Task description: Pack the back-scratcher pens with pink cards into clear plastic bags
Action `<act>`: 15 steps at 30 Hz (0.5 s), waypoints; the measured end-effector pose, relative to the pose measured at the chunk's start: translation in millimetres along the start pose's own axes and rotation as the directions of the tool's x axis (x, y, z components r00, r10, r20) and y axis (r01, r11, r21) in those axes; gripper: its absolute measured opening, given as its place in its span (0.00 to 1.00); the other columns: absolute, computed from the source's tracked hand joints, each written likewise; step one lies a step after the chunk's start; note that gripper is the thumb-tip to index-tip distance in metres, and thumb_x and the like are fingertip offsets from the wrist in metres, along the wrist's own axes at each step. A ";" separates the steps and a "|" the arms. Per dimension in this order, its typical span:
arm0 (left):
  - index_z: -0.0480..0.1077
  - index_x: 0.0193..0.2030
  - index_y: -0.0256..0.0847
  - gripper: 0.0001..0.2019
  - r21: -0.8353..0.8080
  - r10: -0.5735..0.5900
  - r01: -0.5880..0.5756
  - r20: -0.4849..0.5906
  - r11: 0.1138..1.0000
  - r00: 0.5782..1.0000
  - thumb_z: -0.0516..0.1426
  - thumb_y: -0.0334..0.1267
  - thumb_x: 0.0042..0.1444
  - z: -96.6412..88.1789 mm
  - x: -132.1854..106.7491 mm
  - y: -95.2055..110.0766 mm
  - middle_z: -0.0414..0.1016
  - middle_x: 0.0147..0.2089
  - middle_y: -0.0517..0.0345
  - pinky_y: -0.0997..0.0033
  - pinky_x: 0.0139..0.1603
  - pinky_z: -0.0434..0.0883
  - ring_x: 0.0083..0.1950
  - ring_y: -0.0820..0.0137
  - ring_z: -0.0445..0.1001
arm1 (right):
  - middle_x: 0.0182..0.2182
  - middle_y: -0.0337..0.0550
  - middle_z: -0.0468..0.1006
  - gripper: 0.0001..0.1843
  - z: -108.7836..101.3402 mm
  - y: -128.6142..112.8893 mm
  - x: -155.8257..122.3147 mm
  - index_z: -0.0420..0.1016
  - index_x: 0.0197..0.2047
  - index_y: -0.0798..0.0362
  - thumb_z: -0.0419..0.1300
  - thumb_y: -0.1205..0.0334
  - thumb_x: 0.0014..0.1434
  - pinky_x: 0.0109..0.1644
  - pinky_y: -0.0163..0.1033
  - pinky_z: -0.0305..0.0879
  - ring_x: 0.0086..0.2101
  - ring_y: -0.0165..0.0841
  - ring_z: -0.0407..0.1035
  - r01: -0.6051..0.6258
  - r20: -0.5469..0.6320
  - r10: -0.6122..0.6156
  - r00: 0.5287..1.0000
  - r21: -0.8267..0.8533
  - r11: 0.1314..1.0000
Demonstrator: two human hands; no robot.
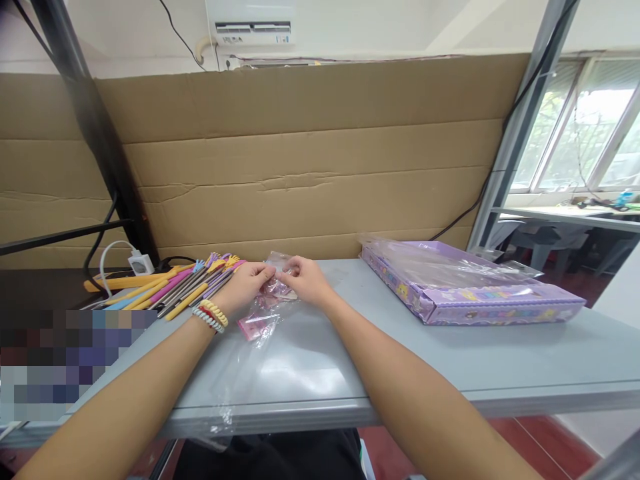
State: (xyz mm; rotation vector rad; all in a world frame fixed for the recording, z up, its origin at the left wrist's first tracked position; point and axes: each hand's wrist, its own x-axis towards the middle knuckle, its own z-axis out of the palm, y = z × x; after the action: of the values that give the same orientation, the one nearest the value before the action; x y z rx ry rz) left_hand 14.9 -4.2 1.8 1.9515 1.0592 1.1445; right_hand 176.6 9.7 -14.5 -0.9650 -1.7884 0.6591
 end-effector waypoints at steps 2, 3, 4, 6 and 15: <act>0.65 0.23 0.36 0.13 -0.024 0.007 -0.007 0.016 1.000 1.000 0.53 0.43 0.51 0.8 -0.4 0.2 0.62 0.19 0.64 0.77 0.20 0.58 0.20 0.77 0.60 | 0.18 0.35 0.67 0.15 -0.8 2.6 1.1 0.66 0.27 0.55 0.61 0.51 0.46 0.21 0.31 0.54 0.19 0.25 0.59 0.010 0.032 -0.011 0.999 0.027 1.000; 0.67 0.26 0.36 0.10 -0.043 0.006 -0.005 0.021 0.999 1.000 0.54 0.42 0.50 1.0 -0.1 0.1 0.64 0.20 0.63 0.77 0.21 0.59 0.20 0.76 0.61 | 0.17 0.35 0.66 0.15 -1.1 3.2 1.4 0.66 0.26 0.55 0.61 0.51 0.46 0.21 0.31 0.54 0.19 0.25 0.59 0.013 0.052 -0.015 0.999 0.043 0.999; 0.68 0.29 0.36 0.09 -0.053 0.004 -0.003 0.017 0.999 1.000 0.55 0.41 0.49 1.2 0.5 -0.1 0.66 0.21 0.62 0.76 0.21 0.60 0.21 0.76 0.62 | 0.17 0.34 0.66 0.14 -1.4 3.1 1.5 0.66 0.25 0.55 0.61 0.52 0.46 0.20 0.31 0.53 0.18 0.24 0.58 0.011 0.072 -0.015 0.997 0.064 0.998; 0.69 0.30 0.36 0.08 -0.015 0.020 -0.020 -0.043 1.000 0.999 0.55 0.39 0.48 1.4 2.2 -0.1 0.68 0.22 0.61 0.75 0.23 0.61 0.21 0.75 0.63 | 0.15 0.33 0.65 0.13 -1.5 0.5 1.2 0.66 0.26 0.55 0.60 0.53 0.46 0.19 0.30 0.52 0.17 0.24 0.57 -0.008 0.098 -0.003 0.995 0.109 0.994; 0.68 0.30 0.38 0.11 0.337 0.183 -0.102 -0.216 0.936 0.959 0.50 0.42 0.55 7.3 0.9 4.4 0.65 0.19 0.62 0.74 0.24 0.57 0.22 0.74 0.62 | 0.12 0.34 0.64 0.16 4.3 -6.3 0.1 0.63 0.23 0.53 0.55 0.49 0.50 0.17 0.32 0.53 0.13 0.25 0.56 -0.078 0.032 0.074 0.997 0.149 0.986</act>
State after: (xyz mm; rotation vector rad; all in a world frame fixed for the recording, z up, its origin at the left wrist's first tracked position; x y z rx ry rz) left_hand 23.2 -6.3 2.7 2.2120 1.3206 1.3922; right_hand 170.6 6.3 -11.2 -0.9289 -1.7051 0.8463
